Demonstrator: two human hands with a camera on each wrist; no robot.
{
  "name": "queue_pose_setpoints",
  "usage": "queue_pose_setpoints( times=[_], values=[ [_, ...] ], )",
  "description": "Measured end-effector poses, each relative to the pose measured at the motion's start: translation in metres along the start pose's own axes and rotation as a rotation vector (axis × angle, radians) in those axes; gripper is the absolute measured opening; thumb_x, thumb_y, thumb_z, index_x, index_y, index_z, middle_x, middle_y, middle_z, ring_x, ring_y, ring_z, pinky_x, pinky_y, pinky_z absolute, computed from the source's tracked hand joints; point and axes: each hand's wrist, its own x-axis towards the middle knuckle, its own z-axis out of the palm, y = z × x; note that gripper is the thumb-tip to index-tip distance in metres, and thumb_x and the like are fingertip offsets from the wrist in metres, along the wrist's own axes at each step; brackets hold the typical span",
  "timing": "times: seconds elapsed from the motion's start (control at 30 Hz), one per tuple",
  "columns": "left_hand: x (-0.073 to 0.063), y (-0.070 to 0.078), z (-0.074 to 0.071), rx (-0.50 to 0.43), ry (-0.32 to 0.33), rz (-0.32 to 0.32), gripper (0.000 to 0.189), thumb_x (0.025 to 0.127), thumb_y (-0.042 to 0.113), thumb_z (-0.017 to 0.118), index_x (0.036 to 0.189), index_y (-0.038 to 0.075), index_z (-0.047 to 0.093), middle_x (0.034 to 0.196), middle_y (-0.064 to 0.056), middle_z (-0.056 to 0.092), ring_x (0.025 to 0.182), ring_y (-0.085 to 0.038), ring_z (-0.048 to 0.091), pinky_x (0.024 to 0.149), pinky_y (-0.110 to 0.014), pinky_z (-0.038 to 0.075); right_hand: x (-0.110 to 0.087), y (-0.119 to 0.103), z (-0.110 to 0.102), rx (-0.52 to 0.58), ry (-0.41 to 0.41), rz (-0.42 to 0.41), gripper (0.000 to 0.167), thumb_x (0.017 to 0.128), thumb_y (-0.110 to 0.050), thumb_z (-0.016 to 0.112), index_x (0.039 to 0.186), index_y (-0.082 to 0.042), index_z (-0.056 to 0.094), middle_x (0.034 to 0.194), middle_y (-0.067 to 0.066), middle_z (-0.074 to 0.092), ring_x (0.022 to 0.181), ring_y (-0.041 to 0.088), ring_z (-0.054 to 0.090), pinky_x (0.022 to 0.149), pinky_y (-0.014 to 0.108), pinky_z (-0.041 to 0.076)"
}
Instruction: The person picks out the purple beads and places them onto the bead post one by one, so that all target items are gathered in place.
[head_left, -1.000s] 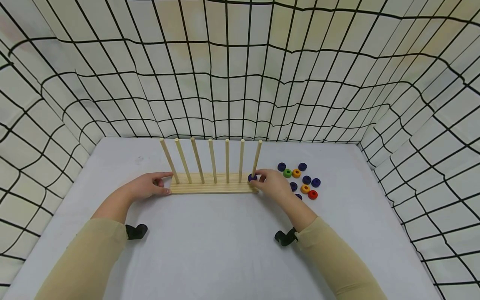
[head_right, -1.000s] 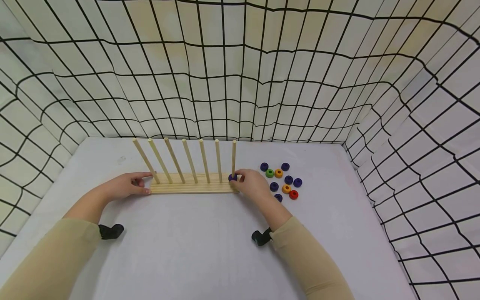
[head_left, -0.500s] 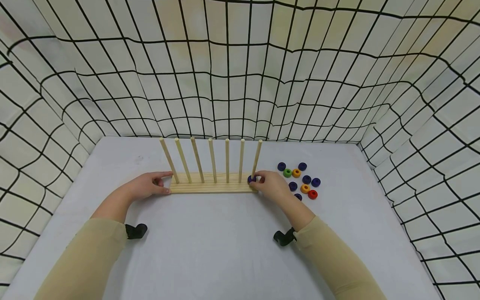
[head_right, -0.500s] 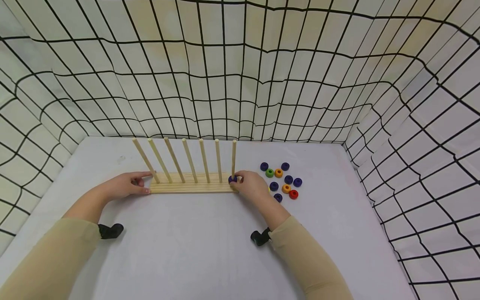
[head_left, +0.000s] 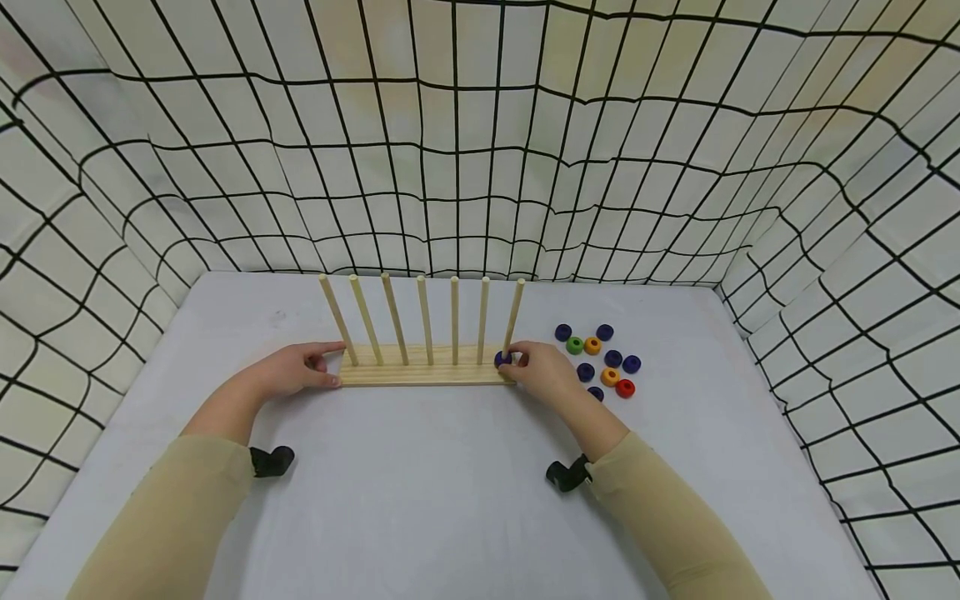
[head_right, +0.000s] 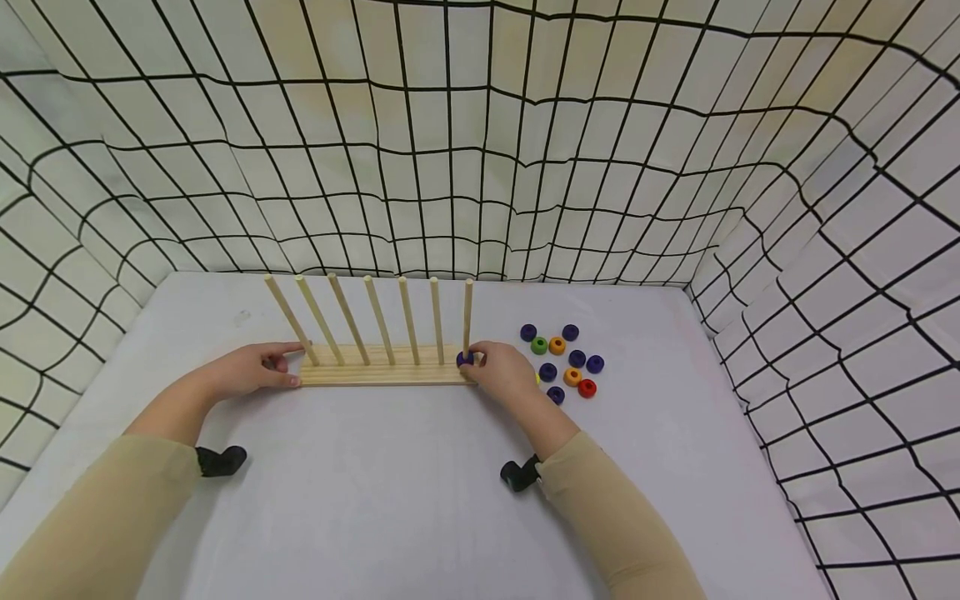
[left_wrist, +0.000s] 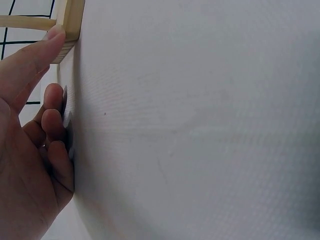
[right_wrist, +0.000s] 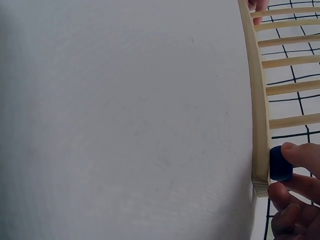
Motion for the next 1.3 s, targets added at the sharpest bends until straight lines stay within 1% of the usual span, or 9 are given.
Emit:
queue_pose_setpoints(
  times=[0.2, 0.37, 0.53, 0.73, 0.93, 1.03, 1.17, 1.3],
  values=[
    [0.000, 0.000, 0.000, -0.007, -0.003, -0.008, 0.078, 0.088, 0.032, 0.076, 0.151, 0.005, 0.039, 0.091, -0.006, 0.049, 0.080, -0.021, 0.043, 0.071, -0.035, 0.035, -0.002, -0.001, -0.003, 0.008, 0.015, -0.007, 0.047, 0.090, -0.041, 0.072, 0.132, -0.021, 0.064, 0.085, -0.002, 0.062, 0.072, 0.017, 0.056, 0.060, 0.030, 0.044],
    [-0.001, 0.001, -0.002, -0.007, -0.005, -0.009, 0.079, 0.088, 0.033, 0.076, 0.151, 0.004, 0.039, 0.091, -0.006, 0.050, 0.079, -0.021, 0.043, 0.070, -0.034, 0.035, -0.004, 0.001, -0.008, 0.021, 0.033, -0.012, 0.044, 0.090, -0.041, 0.071, 0.130, -0.023, 0.065, 0.087, -0.002, 0.063, 0.072, 0.017, 0.056, 0.061, 0.031, 0.044],
    [-0.001, 0.001, -0.002, 0.002, -0.006, -0.020, 0.079, 0.088, 0.035, 0.076, 0.151, 0.005, 0.039, 0.091, -0.006, 0.050, 0.080, -0.021, 0.044, 0.071, -0.035, 0.035, -0.008, 0.001, -0.014, 0.021, 0.041, -0.012, 0.042, 0.092, -0.042, 0.069, 0.129, -0.025, 0.065, 0.090, -0.002, 0.061, 0.073, 0.017, 0.056, 0.060, 0.030, 0.044],
    [-0.001, -0.001, -0.001, 0.003, -0.002, -0.015, 0.079, 0.088, 0.036, 0.076, 0.151, 0.005, 0.039, 0.092, -0.006, 0.050, 0.081, -0.021, 0.044, 0.072, -0.035, 0.035, -0.015, 0.004, -0.023, 0.017, 0.061, -0.034, 0.041, 0.091, -0.043, 0.070, 0.128, -0.024, 0.066, 0.088, -0.001, 0.061, 0.071, 0.018, 0.055, 0.059, 0.031, 0.043],
    [0.000, -0.002, 0.001, 0.005, 0.002, -0.014, 0.079, 0.087, 0.036, 0.076, 0.151, 0.005, 0.040, 0.093, -0.006, 0.051, 0.082, -0.021, 0.045, 0.073, -0.036, 0.036, -0.021, 0.014, -0.031, -0.014, 0.060, -0.031, 0.040, 0.092, -0.042, 0.070, 0.128, -0.024, 0.067, 0.088, -0.001, 0.060, 0.070, 0.018, 0.054, 0.059, 0.030, 0.042],
    [0.000, -0.002, 0.001, 0.010, 0.004, -0.015, 0.079, 0.087, 0.037, 0.076, 0.151, 0.006, 0.040, 0.093, -0.006, 0.050, 0.081, -0.021, 0.044, 0.072, -0.036, 0.035, -0.026, 0.020, -0.037, -0.042, 0.073, -0.032, 0.040, 0.091, -0.042, 0.070, 0.127, -0.024, 0.067, 0.088, -0.001, 0.060, 0.068, 0.017, 0.053, 0.057, 0.031, 0.040],
    [0.001, -0.001, 0.001, 0.010, 0.004, -0.014, 0.078, 0.088, 0.036, 0.076, 0.151, 0.006, 0.040, 0.093, -0.006, 0.050, 0.080, -0.021, 0.044, 0.071, -0.035, 0.035, -0.032, 0.032, -0.044, -0.084, 0.089, -0.037, 0.040, 0.091, -0.043, 0.070, 0.126, -0.024, 0.068, 0.087, -0.003, 0.061, 0.066, 0.017, 0.052, 0.056, 0.031, 0.039],
    [0.001, 0.000, 0.000, 0.012, 0.004, -0.019, 0.077, 0.088, 0.035, 0.075, 0.151, 0.006, 0.040, 0.093, -0.007, 0.049, 0.081, -0.021, 0.044, 0.070, -0.035, 0.035, -0.039, 0.045, -0.049, -0.115, 0.092, -0.043, 0.041, 0.091, -0.042, 0.070, 0.126, -0.022, 0.069, 0.085, -0.003, 0.062, 0.068, 0.017, 0.053, 0.058, 0.032, 0.041]
  ],
)
